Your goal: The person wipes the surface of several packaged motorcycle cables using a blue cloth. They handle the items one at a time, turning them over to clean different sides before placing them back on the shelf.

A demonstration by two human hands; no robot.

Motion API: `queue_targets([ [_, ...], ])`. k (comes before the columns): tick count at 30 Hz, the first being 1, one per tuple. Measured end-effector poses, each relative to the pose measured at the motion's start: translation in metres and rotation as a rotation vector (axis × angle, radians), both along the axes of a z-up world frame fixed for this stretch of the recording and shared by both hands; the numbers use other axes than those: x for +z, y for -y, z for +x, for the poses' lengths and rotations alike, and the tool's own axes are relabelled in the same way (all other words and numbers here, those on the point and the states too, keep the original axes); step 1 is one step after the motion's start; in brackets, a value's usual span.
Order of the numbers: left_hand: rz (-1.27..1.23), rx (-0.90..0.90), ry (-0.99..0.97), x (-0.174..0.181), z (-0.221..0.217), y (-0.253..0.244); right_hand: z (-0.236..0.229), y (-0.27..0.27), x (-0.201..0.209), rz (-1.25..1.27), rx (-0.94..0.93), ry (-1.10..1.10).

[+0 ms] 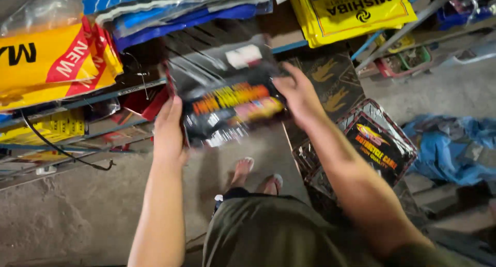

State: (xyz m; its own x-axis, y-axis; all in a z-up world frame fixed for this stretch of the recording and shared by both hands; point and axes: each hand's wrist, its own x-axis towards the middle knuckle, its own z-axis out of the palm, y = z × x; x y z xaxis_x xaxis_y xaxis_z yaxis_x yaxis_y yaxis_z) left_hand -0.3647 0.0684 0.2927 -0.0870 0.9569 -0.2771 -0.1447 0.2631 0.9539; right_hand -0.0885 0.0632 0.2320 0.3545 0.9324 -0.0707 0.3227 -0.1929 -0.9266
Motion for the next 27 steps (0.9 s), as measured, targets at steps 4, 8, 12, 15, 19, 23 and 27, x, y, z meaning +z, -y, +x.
queue_targets([
  [4,-0.095,0.145,-0.008,-0.063,-0.028,0.001,-0.022,-0.003,-0.013,-0.133,0.024,0.004],
  [8,0.055,0.020,-0.374,-0.093,-0.048,-0.005,-0.025,-0.008,-0.075,-0.311,-0.145,0.105],
  [12,0.158,-0.004,-0.337,-0.048,-0.045,-0.062,-0.049,-0.049,-0.008,0.055,-0.209,0.050],
  [15,0.303,-0.003,-0.401,-0.066,-0.052,-0.102,-0.036,-0.080,-0.026,0.151,-0.306,0.004],
  [19,0.514,0.074,-0.648,-0.114,-0.054,-0.109,-0.032,-0.086,-0.074,0.110,-0.322,0.096],
  [23,0.481,0.073,-0.522,-0.115,-0.052,-0.095,-0.039,-0.086,-0.071,0.203,-0.310,0.319],
  [27,0.512,0.262,-0.877,-0.077,-0.025,-0.090,-0.023,-0.073,-0.084,0.187,-0.360,0.152],
])
